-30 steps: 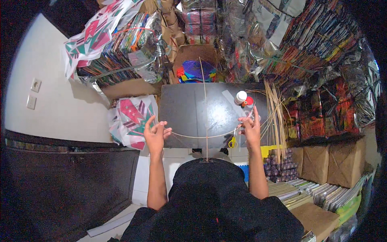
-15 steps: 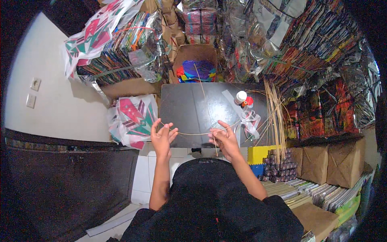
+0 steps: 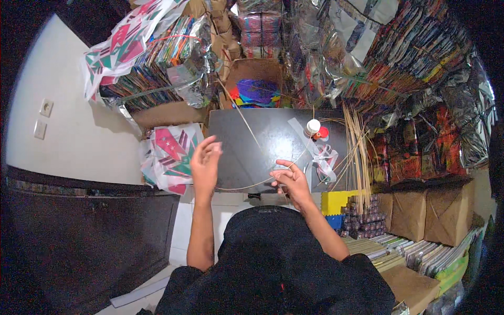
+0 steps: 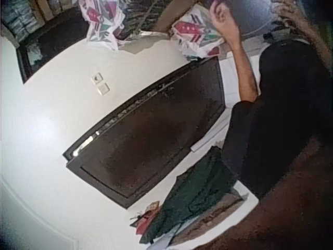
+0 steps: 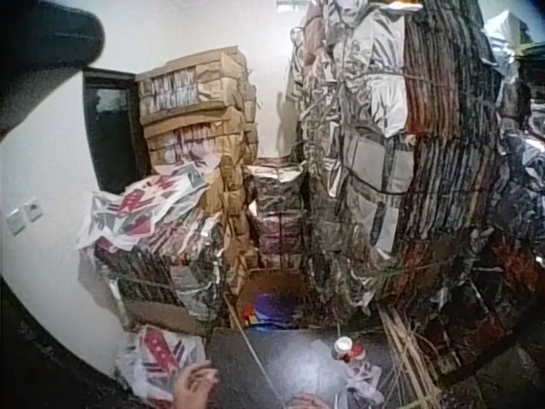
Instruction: The person smooths a patterned kite surface on a table using a small tool, then lifts the kite to inspect it. The person then picks up a bundle of thin wooden sticks, separates them, and arranges them on the table.
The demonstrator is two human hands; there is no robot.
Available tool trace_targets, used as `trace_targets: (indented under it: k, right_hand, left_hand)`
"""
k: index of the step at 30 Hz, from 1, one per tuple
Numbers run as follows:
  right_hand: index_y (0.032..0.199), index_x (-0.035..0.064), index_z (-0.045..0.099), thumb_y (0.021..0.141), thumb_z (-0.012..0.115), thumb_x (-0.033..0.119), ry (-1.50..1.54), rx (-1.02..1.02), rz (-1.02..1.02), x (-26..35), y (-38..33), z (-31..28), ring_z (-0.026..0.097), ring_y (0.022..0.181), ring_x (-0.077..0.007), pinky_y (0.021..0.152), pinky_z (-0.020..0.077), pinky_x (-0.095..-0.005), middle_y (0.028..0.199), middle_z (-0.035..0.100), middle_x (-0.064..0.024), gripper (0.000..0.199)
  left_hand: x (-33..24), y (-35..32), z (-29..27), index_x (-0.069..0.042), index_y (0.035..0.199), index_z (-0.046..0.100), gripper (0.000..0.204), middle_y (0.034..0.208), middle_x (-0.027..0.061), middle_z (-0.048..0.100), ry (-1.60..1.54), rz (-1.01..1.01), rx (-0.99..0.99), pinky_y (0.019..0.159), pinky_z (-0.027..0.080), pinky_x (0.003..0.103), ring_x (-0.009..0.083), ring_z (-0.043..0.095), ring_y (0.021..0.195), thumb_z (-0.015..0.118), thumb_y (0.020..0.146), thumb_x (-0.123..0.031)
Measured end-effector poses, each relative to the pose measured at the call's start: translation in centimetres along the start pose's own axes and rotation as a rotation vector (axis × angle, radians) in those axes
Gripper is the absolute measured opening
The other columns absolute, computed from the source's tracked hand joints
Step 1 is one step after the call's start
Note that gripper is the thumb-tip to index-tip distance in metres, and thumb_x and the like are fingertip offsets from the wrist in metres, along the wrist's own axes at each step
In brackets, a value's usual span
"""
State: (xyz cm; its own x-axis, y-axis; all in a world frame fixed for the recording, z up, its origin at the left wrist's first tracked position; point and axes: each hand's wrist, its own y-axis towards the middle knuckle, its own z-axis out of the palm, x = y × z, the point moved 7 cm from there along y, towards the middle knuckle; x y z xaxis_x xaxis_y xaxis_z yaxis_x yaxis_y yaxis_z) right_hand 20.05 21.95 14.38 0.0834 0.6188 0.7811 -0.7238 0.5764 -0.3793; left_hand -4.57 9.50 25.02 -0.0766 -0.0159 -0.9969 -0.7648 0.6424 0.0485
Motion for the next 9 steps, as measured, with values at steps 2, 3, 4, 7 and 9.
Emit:
trace_targets:
  k: [2, 3, 4, 7, 9]
  right_hand:
    - [0.147, 0.0054, 0.051, 0.100, 0.073, 0.010, -0.029, 0.045, 0.000, 0.1, 0.0, 0.3, 0.074, 0.087, -0.0155, 0.061, 0.0573, -0.0259, 0.117, 0.077, -0.0131, 0.052]
    - [0.147, 0.0049, 0.051, 0.101, 0.072, 0.008, -0.042, 0.064, 0.001, 0.2, -0.1, 0.6, 0.075, 0.088, -0.0164, 0.060, 0.0582, -0.0260, 0.118, 0.077, -0.0143, 0.051]
    - [0.148, 0.0044, 0.051, 0.101, 0.071, 0.007, -0.054, 0.082, 0.003, 0.3, -0.2, 0.9, 0.076, 0.090, -0.0173, 0.060, 0.0592, -0.0262, 0.119, 0.077, -0.0154, 0.051]
    - [0.147, 0.0055, 0.052, 0.100, 0.074, 0.012, -0.104, 0.134, -0.025, 0.2, -0.5, 1.4, 0.074, 0.087, -0.0149, 0.061, 0.0572, -0.0252, 0.113, 0.078, -0.0126, 0.051]
    - [0.148, 0.0073, 0.051, 0.101, 0.073, 0.013, -0.125, 0.143, 0.001, -0.2, -0.6, 1.1, 0.075, 0.087, -0.0151, 0.061, 0.0580, -0.0254, 0.117, 0.078, -0.0135, 0.052]
  left_hand:
    - [0.6, 1.5, 2.4, 0.002, 0.150, 0.053, 0.051, 0.128, 0.0163, 0.071, -0.234, -0.170, 0.082, 0.094, 0.057, 0.030, 0.0197, 0.071, 0.107, 0.070, 0.104, -0.013]
    - [0.9, 2.2, 3.4, 0.002, 0.151, 0.052, 0.052, 0.130, 0.0179, 0.071, -0.350, -0.257, 0.125, 0.095, 0.058, 0.030, 0.0211, 0.072, 0.110, 0.070, 0.104, -0.012]
    - [1.0, 3.1, 3.7, 0.002, 0.152, 0.051, 0.053, 0.132, 0.0189, 0.071, -0.358, -0.256, 0.130, 0.095, 0.059, 0.031, 0.0217, 0.073, 0.110, 0.070, 0.104, -0.013]
    - [2.1, 5.9, 4.5, 0.002, 0.154, 0.050, 0.056, 0.131, 0.0202, 0.071, -0.375, -0.228, 0.172, 0.096, 0.063, 0.034, 0.0241, 0.074, 0.111, 0.070, 0.104, -0.014]
    - [2.5, 6.8, 4.8, 0.002, 0.157, 0.046, 0.060, 0.134, 0.0210, 0.070, -0.349, -0.231, 0.200, 0.094, 0.063, 0.034, 0.0247, 0.075, 0.109, 0.071, 0.104, -0.013]
